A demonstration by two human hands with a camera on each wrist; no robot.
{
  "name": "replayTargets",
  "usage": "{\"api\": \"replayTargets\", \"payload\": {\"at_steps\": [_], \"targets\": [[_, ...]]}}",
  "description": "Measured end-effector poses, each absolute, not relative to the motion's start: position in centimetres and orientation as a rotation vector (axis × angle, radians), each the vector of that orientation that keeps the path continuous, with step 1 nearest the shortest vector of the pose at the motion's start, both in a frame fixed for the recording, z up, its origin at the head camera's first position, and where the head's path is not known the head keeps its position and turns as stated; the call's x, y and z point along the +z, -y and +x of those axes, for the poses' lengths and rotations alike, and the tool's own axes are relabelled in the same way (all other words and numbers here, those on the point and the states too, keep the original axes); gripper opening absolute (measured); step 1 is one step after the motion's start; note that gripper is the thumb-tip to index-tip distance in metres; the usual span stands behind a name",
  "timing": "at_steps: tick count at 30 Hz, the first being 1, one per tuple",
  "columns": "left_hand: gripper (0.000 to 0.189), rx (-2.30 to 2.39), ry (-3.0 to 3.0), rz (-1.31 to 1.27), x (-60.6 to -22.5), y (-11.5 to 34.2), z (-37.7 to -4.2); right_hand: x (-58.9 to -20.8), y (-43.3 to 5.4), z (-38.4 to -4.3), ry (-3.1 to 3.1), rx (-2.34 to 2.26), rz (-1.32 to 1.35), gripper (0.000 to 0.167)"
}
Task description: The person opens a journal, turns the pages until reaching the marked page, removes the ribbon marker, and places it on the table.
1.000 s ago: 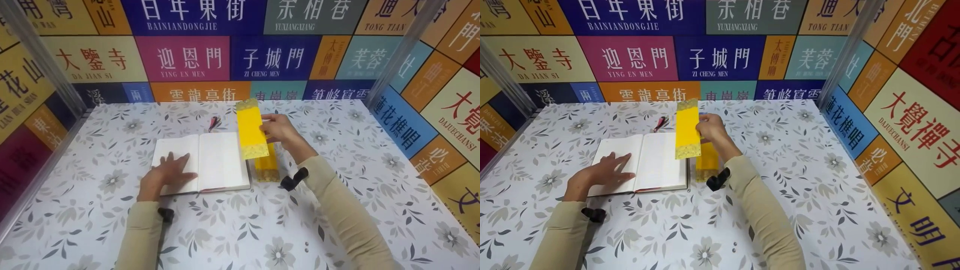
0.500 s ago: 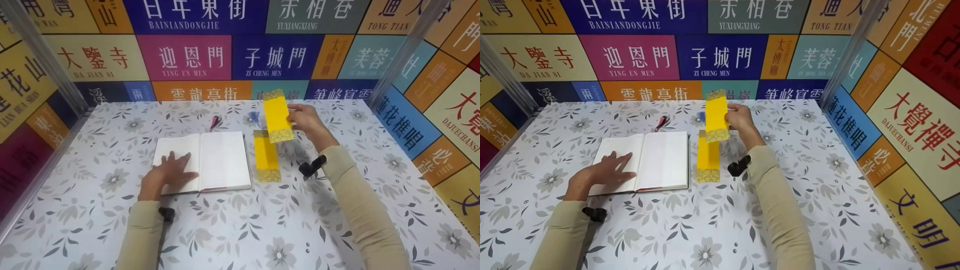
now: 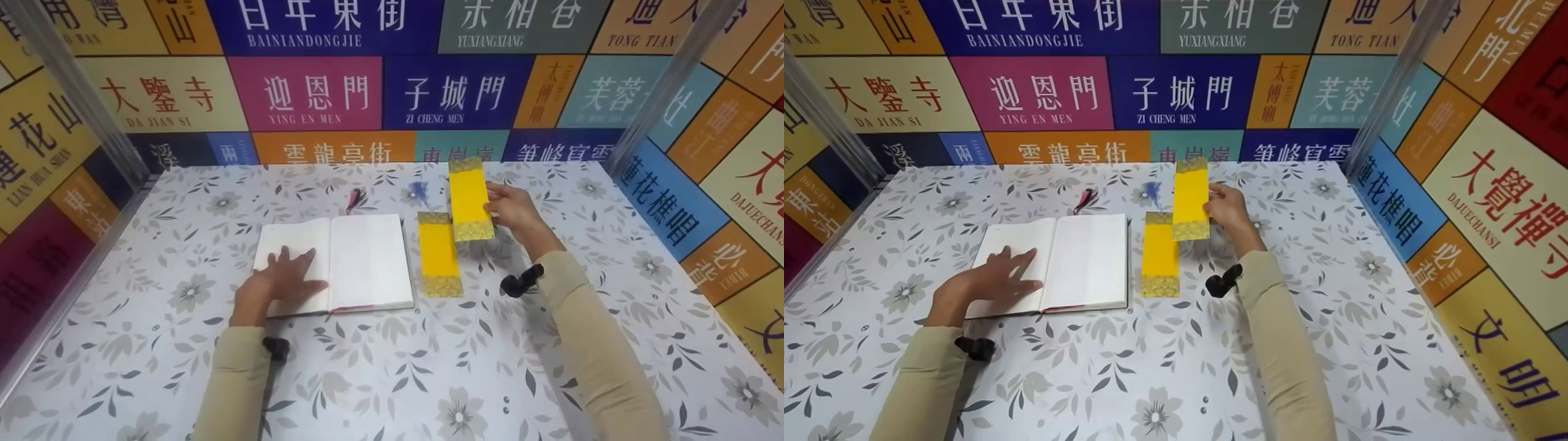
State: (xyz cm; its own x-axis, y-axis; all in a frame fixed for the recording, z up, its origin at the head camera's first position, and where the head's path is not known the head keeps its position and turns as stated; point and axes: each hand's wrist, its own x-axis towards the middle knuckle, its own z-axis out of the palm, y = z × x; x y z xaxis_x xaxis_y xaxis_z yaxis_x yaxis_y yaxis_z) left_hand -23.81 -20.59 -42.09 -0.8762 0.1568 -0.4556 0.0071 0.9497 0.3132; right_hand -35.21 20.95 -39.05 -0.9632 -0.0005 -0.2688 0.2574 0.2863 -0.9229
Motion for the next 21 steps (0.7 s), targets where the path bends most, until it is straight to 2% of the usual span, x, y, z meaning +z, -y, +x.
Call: {"api": "replayTargets", "payload": {"at_steps": [11,21], "targets": [[0.085,0.4,-2.611,0.137,-42.2,20.7,-23.8,-42.9,-22.5,-32.1,-2.308,-1.623,0.361,0.062],[0.084,0.398,-2.609,0.138,-42.1,20.4,-23.7,-43.6,-23.5,-30.4,-2.315,-1.529,0.36,0.062]]}}
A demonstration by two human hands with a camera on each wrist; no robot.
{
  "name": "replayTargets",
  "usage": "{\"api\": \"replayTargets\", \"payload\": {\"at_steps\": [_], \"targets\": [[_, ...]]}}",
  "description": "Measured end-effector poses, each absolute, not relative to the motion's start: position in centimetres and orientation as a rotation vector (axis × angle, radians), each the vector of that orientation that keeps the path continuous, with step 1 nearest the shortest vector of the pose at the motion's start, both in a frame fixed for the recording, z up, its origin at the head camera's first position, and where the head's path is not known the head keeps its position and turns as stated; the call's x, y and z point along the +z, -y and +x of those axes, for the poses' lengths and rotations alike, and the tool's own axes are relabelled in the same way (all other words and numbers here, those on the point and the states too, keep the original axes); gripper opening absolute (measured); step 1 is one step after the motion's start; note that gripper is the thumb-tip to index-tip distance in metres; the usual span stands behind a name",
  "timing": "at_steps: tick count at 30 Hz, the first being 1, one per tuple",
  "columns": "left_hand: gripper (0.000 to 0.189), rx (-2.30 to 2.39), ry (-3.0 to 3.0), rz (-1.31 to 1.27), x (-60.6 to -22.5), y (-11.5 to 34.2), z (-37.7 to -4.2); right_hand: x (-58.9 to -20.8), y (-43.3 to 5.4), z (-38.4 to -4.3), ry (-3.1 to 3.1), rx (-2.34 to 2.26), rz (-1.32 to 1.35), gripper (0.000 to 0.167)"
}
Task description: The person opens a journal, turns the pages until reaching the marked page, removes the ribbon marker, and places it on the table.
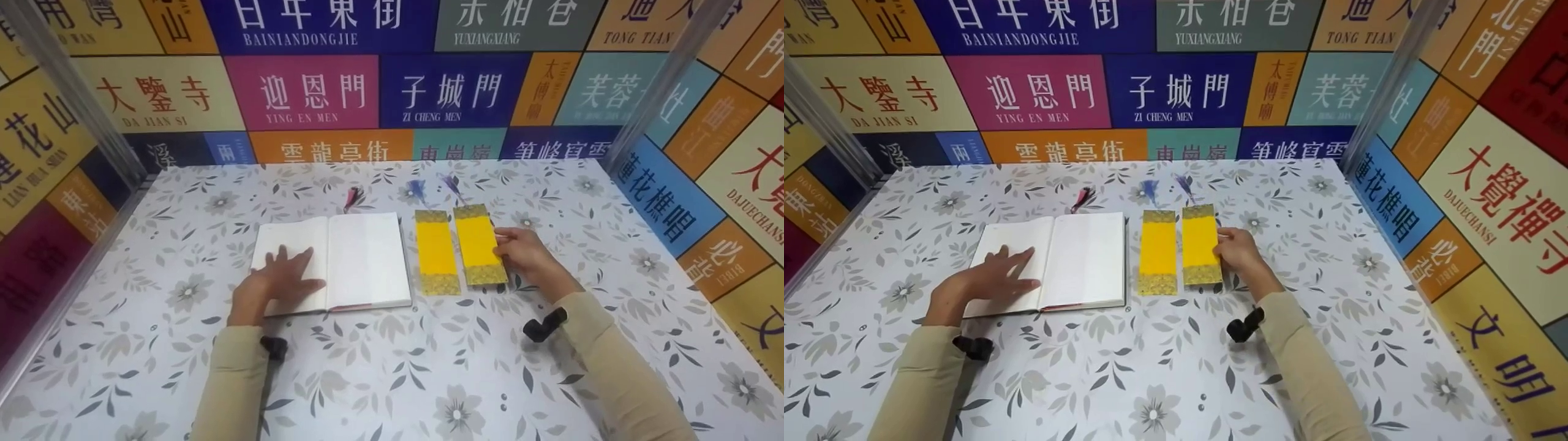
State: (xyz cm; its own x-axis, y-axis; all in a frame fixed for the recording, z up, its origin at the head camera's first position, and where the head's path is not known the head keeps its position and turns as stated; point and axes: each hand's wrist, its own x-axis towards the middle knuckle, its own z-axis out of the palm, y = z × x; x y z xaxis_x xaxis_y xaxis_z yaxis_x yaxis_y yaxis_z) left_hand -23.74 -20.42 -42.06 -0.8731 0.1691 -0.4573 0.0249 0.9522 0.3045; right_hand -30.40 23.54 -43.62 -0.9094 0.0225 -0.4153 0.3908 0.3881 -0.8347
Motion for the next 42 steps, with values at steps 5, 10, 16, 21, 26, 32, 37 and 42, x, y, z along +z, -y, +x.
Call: {"api": "replayTargets", "payload": {"at_steps": [5,10,16,21,26,32,37,42], "targets": [[0.084,0.387,-2.607,0.129,-42.2,20.5,-23.9,-44.0,-23.2,-30.0,-2.382,-1.433,0.37,0.065],[0.084,0.403,-2.599,0.121,-42.3,20.5,-24.0,-43.9,-22.6,-29.5,-2.573,-1.166,0.326,0.069],[0.084,0.428,-2.586,0.093,-42.2,20.2,-24.0,-43.3,-21.7,-29.2,-2.702,-0.931,0.265,0.073],[0.083,0.423,-2.589,0.088,-42.0,20.0,-23.9,-42.9,-21.0,-28.9,-2.771,-0.794,0.302,0.069],[0.082,0.432,-2.579,0.048,-41.8,20.1,-23.7,-42.7,-20.4,-28.7,-2.865,-0.619,0.254,0.049],[0.082,0.429,-2.586,0.05,-42.0,20.3,-23.7,-42.6,-19.4,-28.4,-2.894,-0.635,0.19,0.05],[0.082,0.429,-2.59,0.055,-42.2,20.4,-23.8,-42.5,-18.2,-27.7,-2.875,-0.774,-0.057,0.058],[0.082,0.401,-2.616,0.106,-42.3,20.5,-23.8,-42.0,-16.5,-26.9,-2.847,-0.892,-0.28,0.058]]}}
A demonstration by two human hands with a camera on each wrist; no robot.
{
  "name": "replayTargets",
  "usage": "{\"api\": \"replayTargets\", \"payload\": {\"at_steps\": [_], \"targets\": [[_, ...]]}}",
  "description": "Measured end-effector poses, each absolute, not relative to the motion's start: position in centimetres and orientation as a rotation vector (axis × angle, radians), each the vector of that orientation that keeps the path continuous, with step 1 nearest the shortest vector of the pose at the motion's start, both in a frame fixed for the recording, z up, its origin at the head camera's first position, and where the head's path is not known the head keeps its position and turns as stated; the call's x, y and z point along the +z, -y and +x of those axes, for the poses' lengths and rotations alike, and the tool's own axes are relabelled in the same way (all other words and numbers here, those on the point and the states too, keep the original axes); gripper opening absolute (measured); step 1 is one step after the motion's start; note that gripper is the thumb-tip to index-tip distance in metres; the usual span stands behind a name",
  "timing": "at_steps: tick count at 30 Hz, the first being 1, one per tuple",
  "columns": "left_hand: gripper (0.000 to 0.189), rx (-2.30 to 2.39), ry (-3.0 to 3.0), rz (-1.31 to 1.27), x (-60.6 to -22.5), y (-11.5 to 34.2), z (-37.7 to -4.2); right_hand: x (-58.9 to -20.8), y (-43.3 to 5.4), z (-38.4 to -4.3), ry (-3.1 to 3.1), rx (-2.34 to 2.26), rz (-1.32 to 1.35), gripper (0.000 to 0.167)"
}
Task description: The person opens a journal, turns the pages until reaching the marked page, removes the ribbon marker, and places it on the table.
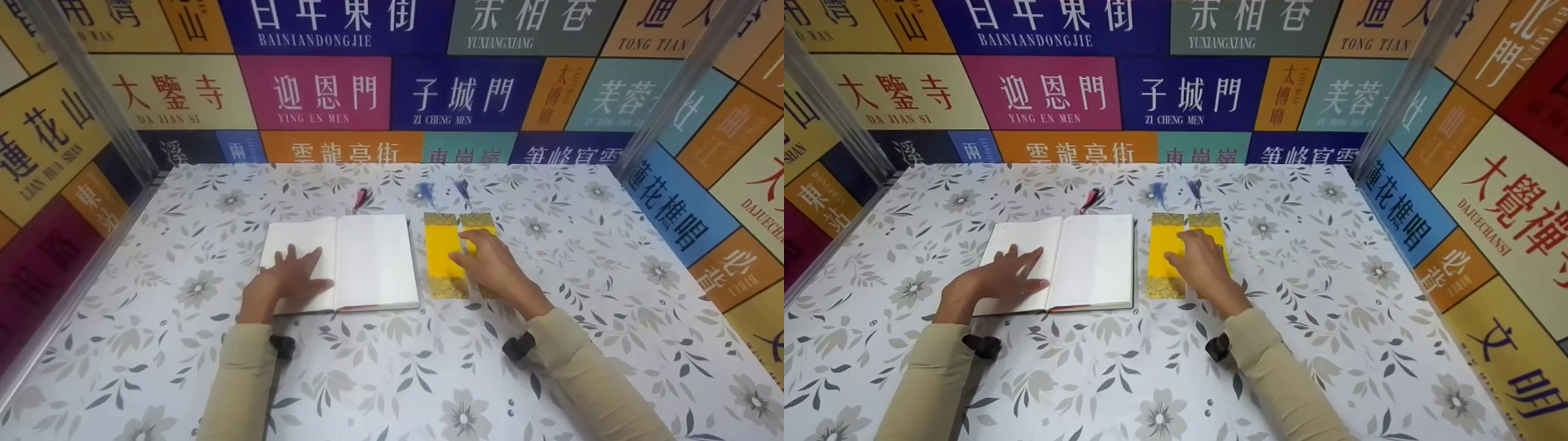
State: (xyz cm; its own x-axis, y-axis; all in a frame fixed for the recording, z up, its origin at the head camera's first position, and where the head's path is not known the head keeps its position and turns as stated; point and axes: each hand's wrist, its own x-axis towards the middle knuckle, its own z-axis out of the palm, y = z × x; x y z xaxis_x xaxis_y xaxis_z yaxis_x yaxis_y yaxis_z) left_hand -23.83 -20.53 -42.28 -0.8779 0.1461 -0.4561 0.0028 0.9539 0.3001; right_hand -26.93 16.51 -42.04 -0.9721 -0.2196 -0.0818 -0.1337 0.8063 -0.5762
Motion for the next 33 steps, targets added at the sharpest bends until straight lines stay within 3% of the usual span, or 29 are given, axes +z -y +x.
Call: {"api": "replayTargets", "payload": {"at_steps": [14,24,33], "targets": [[0.083,0.388,-2.609,0.088,-42.2,20.4,-24.0,-41.2,-12.6,-25.0,-2.911,-0.623,-0.914,0.059],[0.083,0.41,-2.595,0.065,-42.1,20.6,-23.9,-41.2,-10.4,-25.0,-2.729,-0.52,-1.126,0.071],[0.083,0.42,-2.62,0.108,-42.2,20.5,-23.9,-42.2,-8.9,-25.2,-2.583,-0.454,-1.085,0.074]]}}
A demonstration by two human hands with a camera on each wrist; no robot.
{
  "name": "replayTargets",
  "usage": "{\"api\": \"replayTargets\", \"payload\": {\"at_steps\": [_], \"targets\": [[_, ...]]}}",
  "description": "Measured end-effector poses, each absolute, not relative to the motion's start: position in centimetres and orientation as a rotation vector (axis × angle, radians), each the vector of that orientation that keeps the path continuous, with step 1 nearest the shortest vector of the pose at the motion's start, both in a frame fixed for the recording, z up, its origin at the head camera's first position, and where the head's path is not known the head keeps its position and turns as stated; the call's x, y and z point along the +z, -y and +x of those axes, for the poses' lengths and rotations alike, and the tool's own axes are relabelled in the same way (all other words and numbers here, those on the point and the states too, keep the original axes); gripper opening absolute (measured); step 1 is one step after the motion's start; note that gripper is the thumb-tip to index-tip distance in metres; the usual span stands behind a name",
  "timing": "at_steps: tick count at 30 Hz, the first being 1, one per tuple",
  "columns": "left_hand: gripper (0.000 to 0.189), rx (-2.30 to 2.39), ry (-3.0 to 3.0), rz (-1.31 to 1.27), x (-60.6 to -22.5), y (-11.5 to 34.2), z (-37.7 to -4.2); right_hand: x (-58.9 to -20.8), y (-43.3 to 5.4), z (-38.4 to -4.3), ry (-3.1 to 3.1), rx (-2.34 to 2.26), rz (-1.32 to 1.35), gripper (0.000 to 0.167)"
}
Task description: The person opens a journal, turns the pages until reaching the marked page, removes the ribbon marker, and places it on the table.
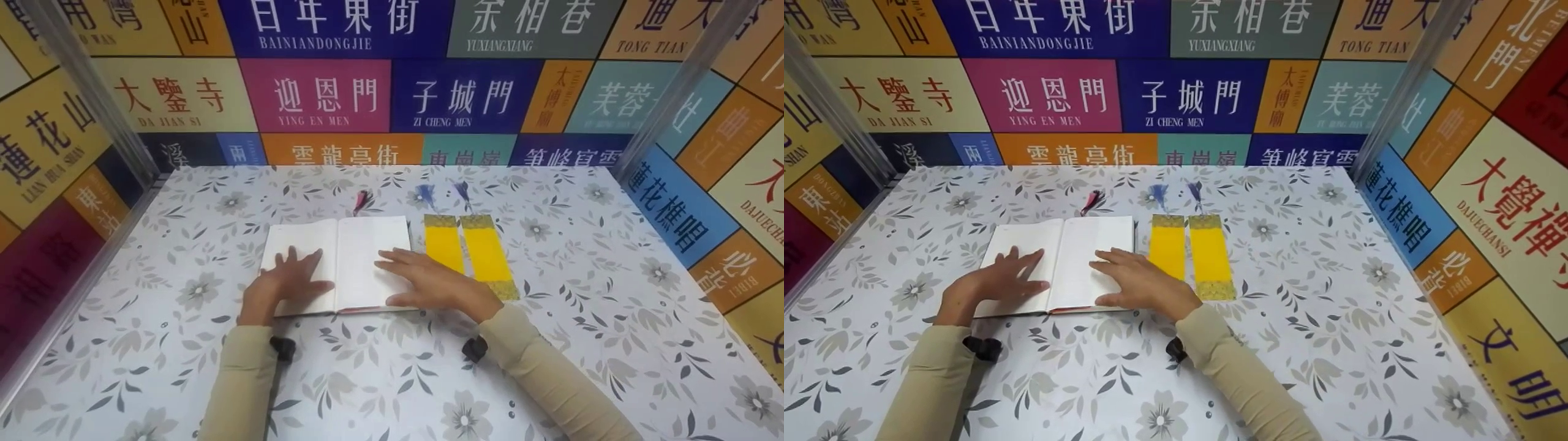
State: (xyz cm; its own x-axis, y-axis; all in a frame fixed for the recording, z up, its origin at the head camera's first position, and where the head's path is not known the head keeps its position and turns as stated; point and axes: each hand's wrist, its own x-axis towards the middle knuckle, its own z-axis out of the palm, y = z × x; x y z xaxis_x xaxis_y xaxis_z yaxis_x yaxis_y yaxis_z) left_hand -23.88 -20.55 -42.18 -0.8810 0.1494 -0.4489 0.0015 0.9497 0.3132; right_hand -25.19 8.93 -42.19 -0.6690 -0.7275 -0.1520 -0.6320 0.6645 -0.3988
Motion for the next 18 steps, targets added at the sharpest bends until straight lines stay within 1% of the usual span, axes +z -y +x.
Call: {"api": "replayTargets", "payload": {"at_steps": [5,10,13,18], "targets": [[0.083,0.421,-2.615,0.094,-42.17,20.46,-23.84,-42.55,-8.48,-25.35,-2.533,-0.394,-1.031,0.076],[0.083,0.423,-2.608,0.088,-42.1,20.5,-23.81,-42.64,-8.2,-25.48,-2.512,-0.385,-0.973,0.074],[0.083,0.424,-2.606,0.092,-42.16,20.53,-23.84,-42.46,-8.18,-25.53,-2.493,-0.399,-0.946,0.07],[0.083,0.423,-2.603,0.102,-42.22,20.51,-23.92,-42.07,-8.36,-25.57,-2.472,-0.4,-0.966,0.058]]}}
